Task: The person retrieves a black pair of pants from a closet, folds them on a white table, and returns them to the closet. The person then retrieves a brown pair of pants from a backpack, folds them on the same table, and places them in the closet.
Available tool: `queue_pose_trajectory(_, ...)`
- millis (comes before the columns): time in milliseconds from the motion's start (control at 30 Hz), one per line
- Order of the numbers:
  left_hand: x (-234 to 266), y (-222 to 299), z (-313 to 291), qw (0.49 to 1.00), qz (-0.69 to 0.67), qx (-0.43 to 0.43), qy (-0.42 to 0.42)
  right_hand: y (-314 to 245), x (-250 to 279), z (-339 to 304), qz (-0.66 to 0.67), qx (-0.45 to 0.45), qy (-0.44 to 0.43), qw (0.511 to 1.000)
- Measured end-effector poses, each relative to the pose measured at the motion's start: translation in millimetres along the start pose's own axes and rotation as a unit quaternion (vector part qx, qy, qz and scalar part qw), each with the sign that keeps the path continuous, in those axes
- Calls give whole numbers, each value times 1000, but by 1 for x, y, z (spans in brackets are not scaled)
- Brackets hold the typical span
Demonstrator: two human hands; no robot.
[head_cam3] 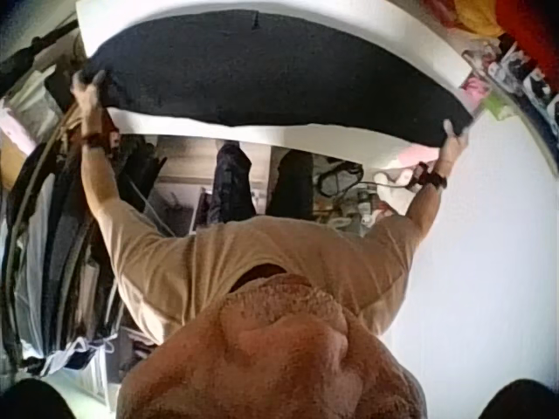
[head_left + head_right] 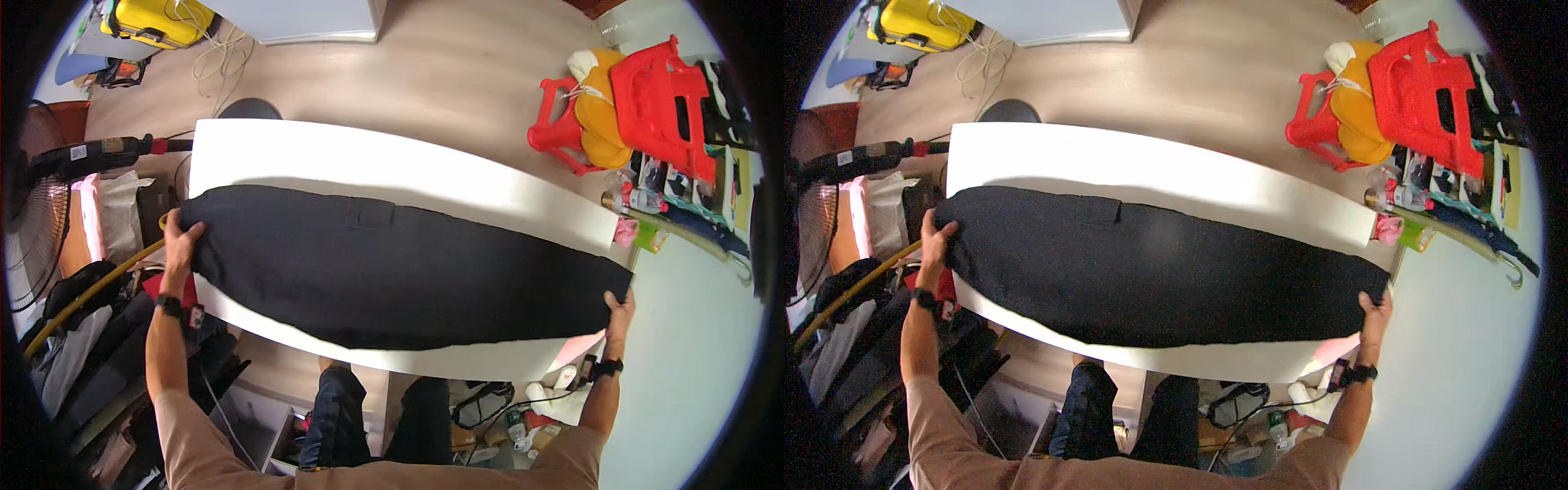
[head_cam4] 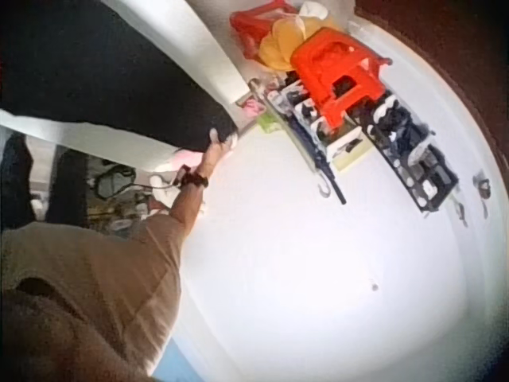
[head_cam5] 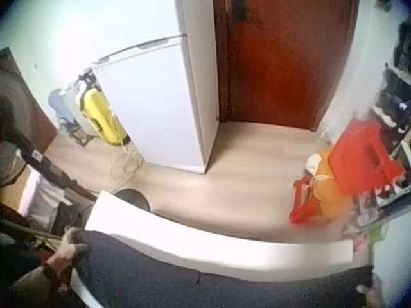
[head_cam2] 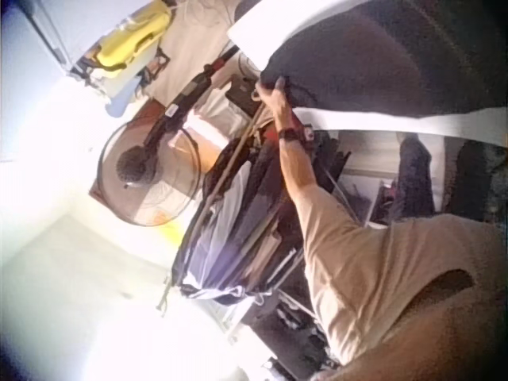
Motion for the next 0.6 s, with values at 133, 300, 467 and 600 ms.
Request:
queue_pose_trajectory(133, -41, -29, -9, 993, 67, -72, 58, 73, -12, -2, 22, -11, 19, 1000)
queue_pose_trajectory(300, -22, -21, -33, 936, 218, -198, 195, 89, -11, -3, -59, 31, 31, 997)
queue_pose_trajectory(467, -72, 80, -110, 883, 217, -387, 150, 104, 3, -2, -37, 0, 59, 998)
queue_pose_trajectory(600, -162, 104, -184, 915, 203, -347, -19, 124, 17, 12, -6, -38, 90, 995)
Point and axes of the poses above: each hand's wrist, its own z-axis towards the middle knuckle, its own x-axis out of the back of the hand, y = z × x, the point moved 6 cm from there along z, towards the middle knuckle, and after that the axes turned 15 degrees about y, right-handed, at the moved point
